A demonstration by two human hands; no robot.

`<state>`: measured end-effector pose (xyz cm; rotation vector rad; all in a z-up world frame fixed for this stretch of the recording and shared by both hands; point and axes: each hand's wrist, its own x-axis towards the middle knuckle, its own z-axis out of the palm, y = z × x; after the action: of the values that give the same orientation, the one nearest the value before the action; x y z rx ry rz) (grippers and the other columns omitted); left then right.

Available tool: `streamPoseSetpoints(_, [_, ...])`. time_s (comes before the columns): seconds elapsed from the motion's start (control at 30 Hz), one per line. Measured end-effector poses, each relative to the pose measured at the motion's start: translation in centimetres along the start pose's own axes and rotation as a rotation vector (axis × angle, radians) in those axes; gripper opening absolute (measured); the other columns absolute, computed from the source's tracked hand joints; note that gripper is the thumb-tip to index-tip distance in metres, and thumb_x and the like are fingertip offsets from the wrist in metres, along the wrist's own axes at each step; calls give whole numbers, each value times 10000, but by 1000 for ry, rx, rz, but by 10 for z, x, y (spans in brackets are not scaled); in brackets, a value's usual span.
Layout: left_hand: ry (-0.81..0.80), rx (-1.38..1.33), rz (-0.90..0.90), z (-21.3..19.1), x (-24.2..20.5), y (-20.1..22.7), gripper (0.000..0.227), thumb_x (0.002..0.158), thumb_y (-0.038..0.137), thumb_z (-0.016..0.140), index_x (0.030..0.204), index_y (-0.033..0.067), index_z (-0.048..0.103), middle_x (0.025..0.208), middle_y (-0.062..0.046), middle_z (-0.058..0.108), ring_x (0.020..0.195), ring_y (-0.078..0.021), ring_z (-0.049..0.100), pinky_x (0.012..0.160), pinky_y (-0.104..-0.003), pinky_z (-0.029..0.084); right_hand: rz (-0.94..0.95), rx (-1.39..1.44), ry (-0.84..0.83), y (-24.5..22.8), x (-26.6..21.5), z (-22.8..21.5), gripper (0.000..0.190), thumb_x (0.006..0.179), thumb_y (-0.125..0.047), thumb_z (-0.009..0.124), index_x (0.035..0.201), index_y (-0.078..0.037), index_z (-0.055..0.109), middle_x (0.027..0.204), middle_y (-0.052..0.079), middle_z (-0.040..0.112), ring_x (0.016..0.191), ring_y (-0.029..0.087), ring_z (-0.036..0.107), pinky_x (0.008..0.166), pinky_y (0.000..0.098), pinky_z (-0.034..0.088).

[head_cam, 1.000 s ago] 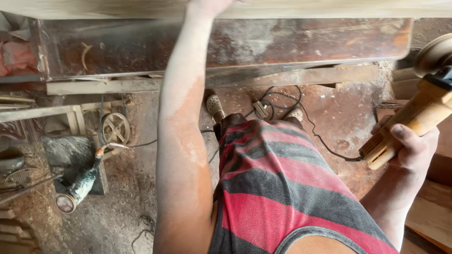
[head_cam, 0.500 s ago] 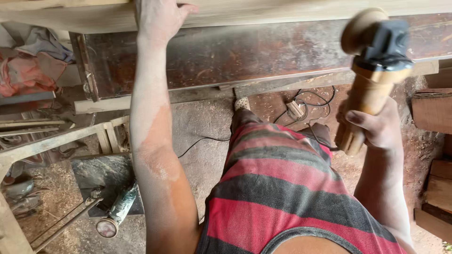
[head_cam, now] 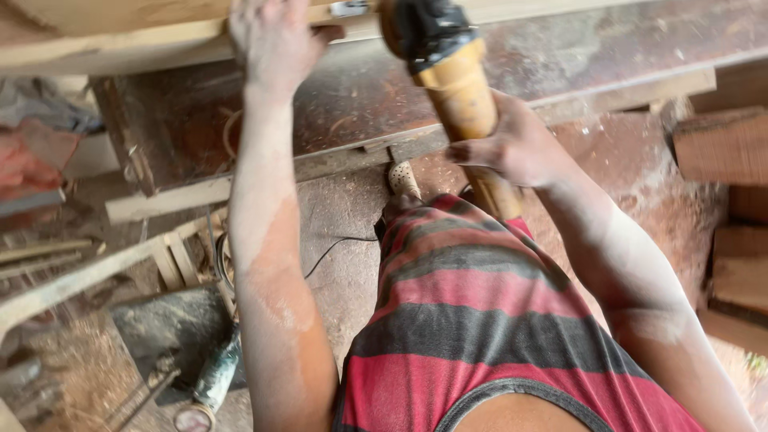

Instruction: The person uses an angle grinder with a sanding disc to smooth the surface and edges of a large wooden plank. They hold the plank with one hand while guiding the tool with the other, moving along the length and edges of the wood.

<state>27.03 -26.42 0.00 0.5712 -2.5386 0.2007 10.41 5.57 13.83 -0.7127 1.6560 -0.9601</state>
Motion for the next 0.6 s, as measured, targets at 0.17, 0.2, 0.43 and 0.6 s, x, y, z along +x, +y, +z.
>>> streamPoseSetpoints(0.17, [-190,-85,-58,-13,-9,-7,585,791,608,920,924,89,684,955,-70,669,955,-264,626,876,-527,448,-94,-2,51,8,-8,-9,504,790,-154,827,1201,13,588,975,109,694,871,214,688,793,355,598])
streamPoseSetpoints(0.2, [-186,-65,-51,-15,-12,-7,583,788,613,916,898,92,678,941,-61,657,945,-258,620,875,-529,447,-69,25,68,12,-12,-17,513,778,-164,820,1201,0,580,962,99,693,847,210,699,783,350,617])
streamPoseSetpoints(0.43, [-141,-32,-49,-20,-20,-2,687,775,731,881,881,90,660,931,-64,647,959,-278,625,886,-566,437,-39,209,284,66,-70,-96,365,828,-145,734,1133,8,603,903,102,677,791,208,693,732,350,614])
streamPoseSetpoints(0.6, [-264,-72,-116,-7,-24,-8,709,777,683,851,1056,49,702,1034,-128,707,1036,-307,638,933,-597,435,-158,458,347,110,-97,-158,174,964,-84,667,998,70,593,870,171,660,776,263,691,757,407,613])
